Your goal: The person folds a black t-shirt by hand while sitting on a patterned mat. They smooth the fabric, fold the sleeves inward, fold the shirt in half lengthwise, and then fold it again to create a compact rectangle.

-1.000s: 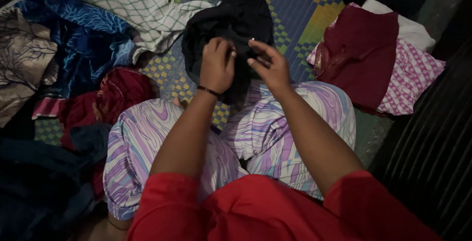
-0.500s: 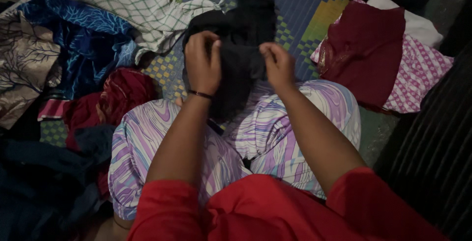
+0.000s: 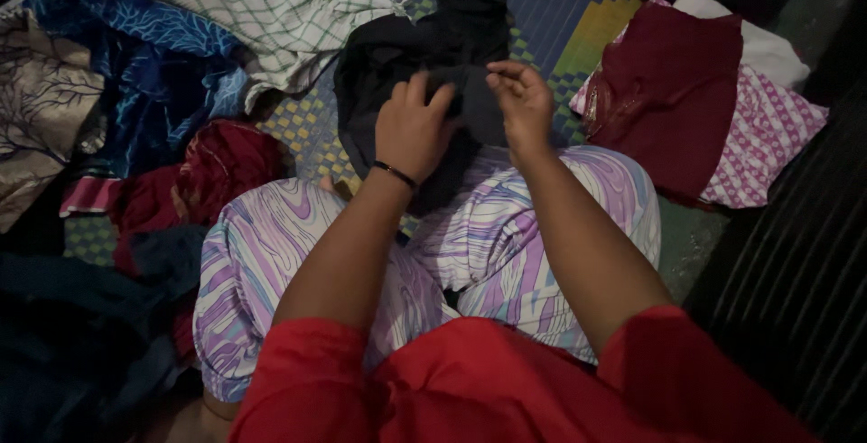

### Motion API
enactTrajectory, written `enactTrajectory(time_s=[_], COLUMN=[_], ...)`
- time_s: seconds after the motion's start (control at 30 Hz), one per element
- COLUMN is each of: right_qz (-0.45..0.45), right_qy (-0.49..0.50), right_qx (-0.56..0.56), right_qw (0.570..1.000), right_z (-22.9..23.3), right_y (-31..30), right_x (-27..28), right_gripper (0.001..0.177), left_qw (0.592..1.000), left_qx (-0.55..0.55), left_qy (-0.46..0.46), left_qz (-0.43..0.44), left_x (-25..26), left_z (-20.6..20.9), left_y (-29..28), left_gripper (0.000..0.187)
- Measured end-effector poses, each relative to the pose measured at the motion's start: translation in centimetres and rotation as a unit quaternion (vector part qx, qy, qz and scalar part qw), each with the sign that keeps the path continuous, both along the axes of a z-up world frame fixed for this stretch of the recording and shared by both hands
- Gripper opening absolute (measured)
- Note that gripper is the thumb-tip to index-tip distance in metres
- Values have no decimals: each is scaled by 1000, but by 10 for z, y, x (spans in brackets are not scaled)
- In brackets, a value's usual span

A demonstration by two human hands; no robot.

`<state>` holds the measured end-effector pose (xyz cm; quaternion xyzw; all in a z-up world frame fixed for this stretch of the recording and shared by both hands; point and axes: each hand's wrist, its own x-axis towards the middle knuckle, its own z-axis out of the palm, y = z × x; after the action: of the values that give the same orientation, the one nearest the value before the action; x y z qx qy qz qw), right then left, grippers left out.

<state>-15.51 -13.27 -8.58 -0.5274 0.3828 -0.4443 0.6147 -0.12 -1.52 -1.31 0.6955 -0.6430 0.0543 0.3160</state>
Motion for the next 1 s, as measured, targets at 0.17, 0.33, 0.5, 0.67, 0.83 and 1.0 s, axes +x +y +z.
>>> enactTrajectory(time_s=[0.17, 0.33, 0.5, 0.67, 0.83, 1.0], right_qz=[38, 38, 63, 159, 129, 67], right_qy=[-34, -50, -2, 96, 87, 18], right_qx=[-16, -86, -20, 69, 30, 74], right_qw=[999, 994, 998, 980, 987, 995], right_z=[14, 19, 2, -16, -9, 8], right_y=[8, 11, 8, 11, 13, 10], right_x=[-2, -5, -6, 2, 6, 1], right_gripper=[33, 54, 57, 45, 37, 41], left_qw=[993, 952, 817, 669, 629, 821], left_qx=[48, -34, -118, -132, -135, -77], left_qy=[106, 302, 557, 720, 759, 558], left_qz=[-1, -31, -95, -130, -95, -95], left_x=[0, 10, 26, 38, 48, 32], left_z=[-10, -11, -27, -53, -66, -43], left_y=[3, 2, -7, -9, -19, -14], left_gripper=[17, 12, 11, 7, 7, 34])
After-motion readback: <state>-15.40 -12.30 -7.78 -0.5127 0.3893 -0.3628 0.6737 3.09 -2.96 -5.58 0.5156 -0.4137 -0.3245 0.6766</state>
